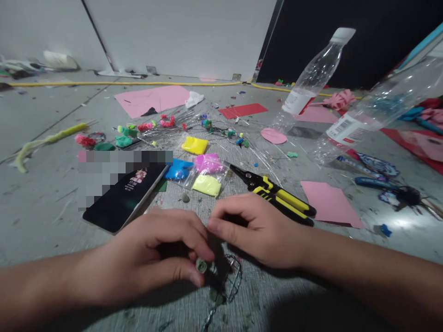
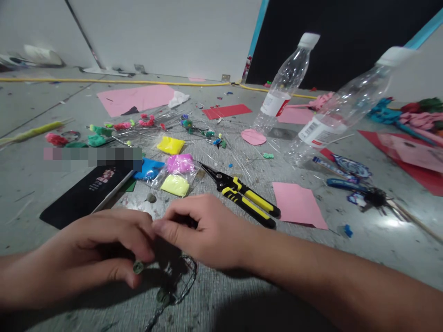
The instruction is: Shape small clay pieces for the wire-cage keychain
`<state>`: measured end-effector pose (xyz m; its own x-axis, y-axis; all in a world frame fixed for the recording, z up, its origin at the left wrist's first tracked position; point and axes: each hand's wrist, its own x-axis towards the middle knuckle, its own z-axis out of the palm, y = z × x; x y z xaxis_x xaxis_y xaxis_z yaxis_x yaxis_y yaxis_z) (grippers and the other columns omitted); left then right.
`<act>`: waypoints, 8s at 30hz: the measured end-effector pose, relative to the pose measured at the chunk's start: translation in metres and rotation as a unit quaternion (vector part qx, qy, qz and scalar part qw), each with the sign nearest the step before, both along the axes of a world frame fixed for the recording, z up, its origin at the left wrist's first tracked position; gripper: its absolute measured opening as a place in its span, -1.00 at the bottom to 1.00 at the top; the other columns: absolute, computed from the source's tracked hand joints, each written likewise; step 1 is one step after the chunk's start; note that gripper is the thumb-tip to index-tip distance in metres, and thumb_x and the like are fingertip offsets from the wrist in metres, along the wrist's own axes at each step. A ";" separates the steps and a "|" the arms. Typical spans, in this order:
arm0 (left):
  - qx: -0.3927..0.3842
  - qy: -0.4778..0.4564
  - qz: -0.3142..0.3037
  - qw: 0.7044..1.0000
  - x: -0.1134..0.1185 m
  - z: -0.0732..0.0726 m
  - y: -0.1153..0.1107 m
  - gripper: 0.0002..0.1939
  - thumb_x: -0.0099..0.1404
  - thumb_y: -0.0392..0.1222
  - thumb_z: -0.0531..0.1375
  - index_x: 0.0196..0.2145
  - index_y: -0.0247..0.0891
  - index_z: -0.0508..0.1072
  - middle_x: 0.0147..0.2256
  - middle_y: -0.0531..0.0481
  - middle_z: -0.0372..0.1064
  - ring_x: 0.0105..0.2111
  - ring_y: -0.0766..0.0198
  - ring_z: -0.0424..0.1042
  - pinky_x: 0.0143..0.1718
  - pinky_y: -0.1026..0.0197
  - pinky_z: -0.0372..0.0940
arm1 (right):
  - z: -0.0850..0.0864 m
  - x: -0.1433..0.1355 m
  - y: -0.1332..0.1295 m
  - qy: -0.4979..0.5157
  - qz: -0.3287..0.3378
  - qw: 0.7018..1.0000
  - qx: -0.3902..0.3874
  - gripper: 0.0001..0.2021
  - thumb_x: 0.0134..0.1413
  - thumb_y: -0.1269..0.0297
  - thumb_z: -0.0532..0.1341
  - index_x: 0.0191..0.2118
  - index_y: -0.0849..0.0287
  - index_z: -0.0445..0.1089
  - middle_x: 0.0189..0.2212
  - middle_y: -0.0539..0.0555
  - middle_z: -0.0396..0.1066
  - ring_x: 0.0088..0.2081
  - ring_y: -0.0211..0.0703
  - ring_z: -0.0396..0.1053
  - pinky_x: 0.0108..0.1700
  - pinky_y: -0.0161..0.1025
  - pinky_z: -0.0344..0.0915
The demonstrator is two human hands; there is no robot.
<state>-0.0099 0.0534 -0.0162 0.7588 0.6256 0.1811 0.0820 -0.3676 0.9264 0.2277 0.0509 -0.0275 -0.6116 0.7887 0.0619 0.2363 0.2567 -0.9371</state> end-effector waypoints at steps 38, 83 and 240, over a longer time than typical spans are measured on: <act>0.135 0.030 -0.090 0.986 -0.002 -0.010 0.001 -0.83 0.44 -0.40 0.33 -0.07 -0.24 0.60 -0.18 -0.06 0.64 -0.16 0.23 0.63 -0.07 0.27 0.47 | 0.023 0.023 -0.038 -0.203 0.039 0.978 0.004 -0.96 0.39 0.39 0.24 -0.10 0.15 0.39 -0.26 0.02 0.47 -0.25 -0.16 0.37 -0.20 -0.22 0.23; 0.174 0.051 -0.098 0.979 0.001 -0.017 -0.005 -0.84 0.47 -0.34 0.31 -0.04 -0.21 0.62 -0.22 -0.07 0.69 -0.27 0.24 0.66 -0.21 0.29 0.47 | 0.011 0.015 -0.039 -0.049 -0.044 0.971 -0.228 -0.94 0.41 0.35 0.23 -0.08 0.19 0.39 -0.48 -0.11 0.35 -0.51 -0.33 0.36 -0.41 -0.34 0.33; -0.021 0.085 -0.020 0.996 0.006 0.000 0.003 -0.84 0.37 -0.39 0.28 -0.25 -0.26 0.69 -0.32 -0.04 0.68 -0.34 0.27 0.63 -0.28 0.33 0.51 | 0.002 0.000 -0.049 -0.014 -0.055 0.993 -0.101 -0.89 0.25 0.32 0.29 -0.27 0.14 0.33 -0.51 -0.12 0.30 -0.45 -0.29 0.22 -0.39 -0.32 0.17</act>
<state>-0.0038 0.0569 -0.0167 0.8005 0.5990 0.0220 0.2254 -0.3348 0.9149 0.2277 0.0019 -0.0258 -0.5195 0.8459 -0.1206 0.2792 0.0346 -0.9596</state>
